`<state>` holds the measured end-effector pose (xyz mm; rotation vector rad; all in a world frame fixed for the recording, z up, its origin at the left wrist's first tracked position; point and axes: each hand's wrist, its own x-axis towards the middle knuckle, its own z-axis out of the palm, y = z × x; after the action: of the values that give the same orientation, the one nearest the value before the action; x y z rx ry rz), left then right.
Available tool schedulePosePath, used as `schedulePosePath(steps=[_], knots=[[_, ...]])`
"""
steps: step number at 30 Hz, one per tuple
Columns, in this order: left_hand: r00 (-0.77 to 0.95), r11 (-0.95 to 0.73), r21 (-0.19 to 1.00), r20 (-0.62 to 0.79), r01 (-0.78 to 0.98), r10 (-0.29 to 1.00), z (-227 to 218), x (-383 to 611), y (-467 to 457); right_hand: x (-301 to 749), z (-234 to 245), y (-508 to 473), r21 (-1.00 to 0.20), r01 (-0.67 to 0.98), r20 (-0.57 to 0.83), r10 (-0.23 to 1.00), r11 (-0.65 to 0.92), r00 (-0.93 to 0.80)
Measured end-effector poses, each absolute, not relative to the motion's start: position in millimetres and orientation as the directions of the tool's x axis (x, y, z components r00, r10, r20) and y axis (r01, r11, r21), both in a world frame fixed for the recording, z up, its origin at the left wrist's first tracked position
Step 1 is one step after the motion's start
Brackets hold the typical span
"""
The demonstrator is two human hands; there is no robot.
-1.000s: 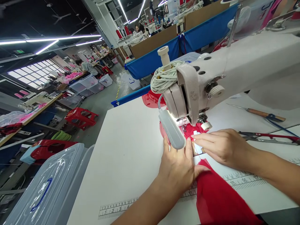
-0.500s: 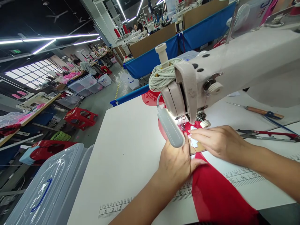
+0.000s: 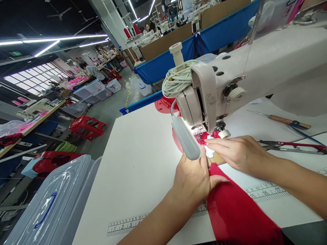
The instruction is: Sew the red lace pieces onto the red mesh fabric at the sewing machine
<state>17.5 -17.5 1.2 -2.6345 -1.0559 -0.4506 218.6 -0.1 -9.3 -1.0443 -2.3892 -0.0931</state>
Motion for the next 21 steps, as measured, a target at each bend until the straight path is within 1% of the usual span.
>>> schedulePosePath(steps=[3, 6, 9, 12, 17, 21], knots=[[0.680, -0.698, -0.132, 0.408, 0.704, 0.609, 0, 18, -17, 218, -8, 0, -0.136, 0.709, 0.495, 0.667, 0.692, -0.557], [0.681, -0.690, -0.152, 0.409, 0.708, 0.608, -2, 17, -16, 216, -8, 0, -0.138, 0.740, 0.478, 0.698, 0.659, -0.533], [0.693, -0.682, -0.188, 0.379, 0.707, 0.614, -3, 17, -16, 215, -8, -1, -0.155, 0.764, 0.450, 0.733, 0.626, -0.509], [0.691, -0.670, -0.199, 0.345, 0.715, 0.635, -2, 18, -16, 214, -7, -1, -0.171, 0.765, 0.437, 0.743, 0.621, -0.506], [0.673, -0.652, -0.177, 0.278, 0.737, 0.685, 4, 20, -18, 215, -6, -1, -0.194, 0.749, 0.448, 0.736, 0.634, -0.507], [0.676, -0.657, -0.169, 0.257, 0.735, 0.691, 7, 21, -18, 216, -8, -1, -0.221, 0.743, 0.441, 0.744, 0.632, -0.501]])
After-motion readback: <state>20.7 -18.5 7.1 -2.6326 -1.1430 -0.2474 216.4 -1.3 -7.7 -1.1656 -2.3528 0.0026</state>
